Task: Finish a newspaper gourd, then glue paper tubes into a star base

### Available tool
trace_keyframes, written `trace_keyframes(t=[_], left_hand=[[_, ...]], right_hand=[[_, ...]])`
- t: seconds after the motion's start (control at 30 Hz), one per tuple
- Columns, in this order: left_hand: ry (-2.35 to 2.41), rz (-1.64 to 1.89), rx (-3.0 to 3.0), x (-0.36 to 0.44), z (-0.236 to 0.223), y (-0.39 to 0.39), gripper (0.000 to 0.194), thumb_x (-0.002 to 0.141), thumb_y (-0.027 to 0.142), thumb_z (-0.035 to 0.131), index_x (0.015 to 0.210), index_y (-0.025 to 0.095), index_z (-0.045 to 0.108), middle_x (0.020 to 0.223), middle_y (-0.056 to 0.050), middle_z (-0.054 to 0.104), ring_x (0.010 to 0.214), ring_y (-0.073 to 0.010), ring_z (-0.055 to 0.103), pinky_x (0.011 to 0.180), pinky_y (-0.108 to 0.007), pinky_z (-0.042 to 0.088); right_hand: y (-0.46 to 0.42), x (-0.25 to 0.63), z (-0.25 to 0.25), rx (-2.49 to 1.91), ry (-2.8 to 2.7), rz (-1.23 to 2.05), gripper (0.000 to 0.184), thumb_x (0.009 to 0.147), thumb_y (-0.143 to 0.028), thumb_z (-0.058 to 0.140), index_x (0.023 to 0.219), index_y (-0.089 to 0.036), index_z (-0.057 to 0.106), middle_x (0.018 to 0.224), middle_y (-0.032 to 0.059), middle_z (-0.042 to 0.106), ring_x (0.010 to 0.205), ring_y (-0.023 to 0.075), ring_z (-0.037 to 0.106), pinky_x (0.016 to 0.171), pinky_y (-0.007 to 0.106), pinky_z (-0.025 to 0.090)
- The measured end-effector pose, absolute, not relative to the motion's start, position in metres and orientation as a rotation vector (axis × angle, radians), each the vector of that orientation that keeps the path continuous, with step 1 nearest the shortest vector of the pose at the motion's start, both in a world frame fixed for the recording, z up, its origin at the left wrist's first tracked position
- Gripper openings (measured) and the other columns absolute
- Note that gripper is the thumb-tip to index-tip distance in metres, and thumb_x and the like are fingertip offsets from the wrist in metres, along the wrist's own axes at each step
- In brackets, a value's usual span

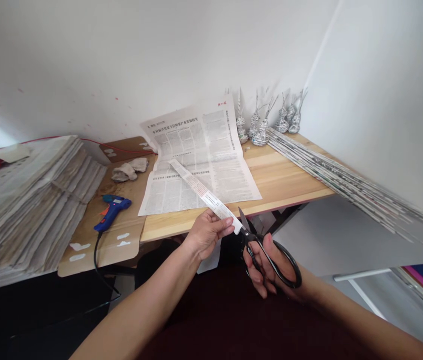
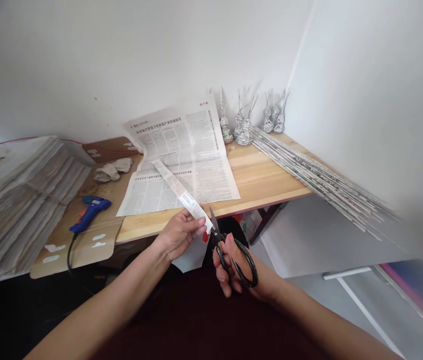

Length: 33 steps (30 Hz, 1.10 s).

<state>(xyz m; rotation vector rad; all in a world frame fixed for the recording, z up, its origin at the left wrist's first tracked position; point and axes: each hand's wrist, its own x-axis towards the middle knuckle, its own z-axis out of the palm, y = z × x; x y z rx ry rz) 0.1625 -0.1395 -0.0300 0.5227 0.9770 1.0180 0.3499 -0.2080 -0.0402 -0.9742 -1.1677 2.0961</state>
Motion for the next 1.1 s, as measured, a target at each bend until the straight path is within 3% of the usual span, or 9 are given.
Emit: trace_keyframes(t=[0.13,0.3,0.4,0.47,0.57,0.7,0.87,1.1], left_hand=[[0.994,1.015,0.509,0.163,-0.028,-0.139,0.036,0.061,0.003,0.086,0.091,0.012,0.069,0.076,-0.004,0.071,0.066,-0.011,0.068,0.06,-0.017,0.057],[0.983,1.017,0.523,0.163,-0.028,-0.139,0.034,0.064,0.001,0.083,0.092,0.011,0.068,0.082,-0.005,0.072,0.07,-0.0112,0.069,0.062,-0.017,0.058],[0.98,1.022,0.529,0.162,-0.028,-0.139,0.024,0.072,0.008,0.081,0.091,0.012,0.067,0.083,-0.006,0.072,0.069,-0.0114,0.069,0.063,-0.019,0.06],[0.986,1.028,0.516,0.162,-0.027,-0.138,0.013,0.081,0.018,0.076,0.088,0.012,0.067,0.078,-0.006,0.071,0.064,-0.011,0.067,0.061,-0.021,0.06],[1.01,1.024,0.502,0.162,-0.026,-0.138,0.013,0.09,0.025,0.067,0.085,0.012,0.066,0.074,-0.006,0.07,0.06,-0.0105,0.065,0.059,-0.022,0.061],[1.026,0.988,0.533,0.164,-0.029,-0.142,0.012,0.091,0.024,0.065,0.088,0.012,0.066,0.08,-0.008,0.072,0.062,-0.0114,0.067,0.058,-0.021,0.06],[1.016,0.964,0.522,0.164,-0.035,-0.151,0.009,0.093,0.02,0.061,0.091,0.012,0.065,0.078,-0.007,0.071,0.059,-0.0101,0.066,0.057,-0.019,0.059],[1.033,0.964,0.509,0.163,-0.031,-0.155,0.007,0.094,0.016,0.058,0.09,0.012,0.063,0.076,-0.006,0.071,0.058,-0.0105,0.067,0.057,-0.02,0.06]], right_hand=[[-0.209,0.352,-0.041,-1.032,-1.254,2.016,0.073,0.086,-0.085,0.021,0.085,-0.019,0.051,0.059,-0.0042,0.049,0.039,0.0074,0.045,0.036,0.02,0.022],[-0.211,0.352,-0.034,-1.107,-1.326,1.972,0.064,0.09,-0.079,0.028,0.079,-0.019,0.049,0.05,-0.006,0.047,0.033,0.0074,0.043,0.037,0.02,0.029],[-0.213,0.351,-0.028,-1.171,-1.347,1.955,0.061,0.09,-0.078,0.034,0.077,-0.02,0.048,0.046,-0.0067,0.046,0.031,0.0082,0.043,0.036,0.02,0.03],[-0.213,0.352,-0.026,-1.202,-1.334,1.963,0.062,0.089,-0.079,0.035,0.076,-0.02,0.048,0.046,-0.0065,0.046,0.031,0.0081,0.043,0.035,0.019,0.029],[-0.212,0.353,-0.028,-1.203,-1.291,2.013,0.067,0.088,-0.081,0.03,0.079,-0.018,0.052,0.048,-0.0052,0.048,0.032,0.0082,0.044,0.036,0.019,0.027],[-0.208,0.351,-0.034,-1.115,-1.211,2.111,0.076,0.087,-0.084,0.024,0.089,-0.016,0.058,0.058,-0.0022,0.054,0.044,0.0096,0.053,0.041,0.019,0.029],[-0.205,0.345,-0.036,-1.043,-1.146,2.21,0.084,0.082,-0.089,0.019,0.088,-0.015,0.058,0.061,0.0009,0.057,0.051,0.0127,0.059,0.042,0.02,0.031],[-0.21,0.347,-0.036,-1.151,-1.225,2.1,0.078,0.086,-0.085,0.017,0.077,-0.017,0.054,0.053,-0.0026,0.051,0.038,0.0078,0.049,0.036,0.018,0.025]])
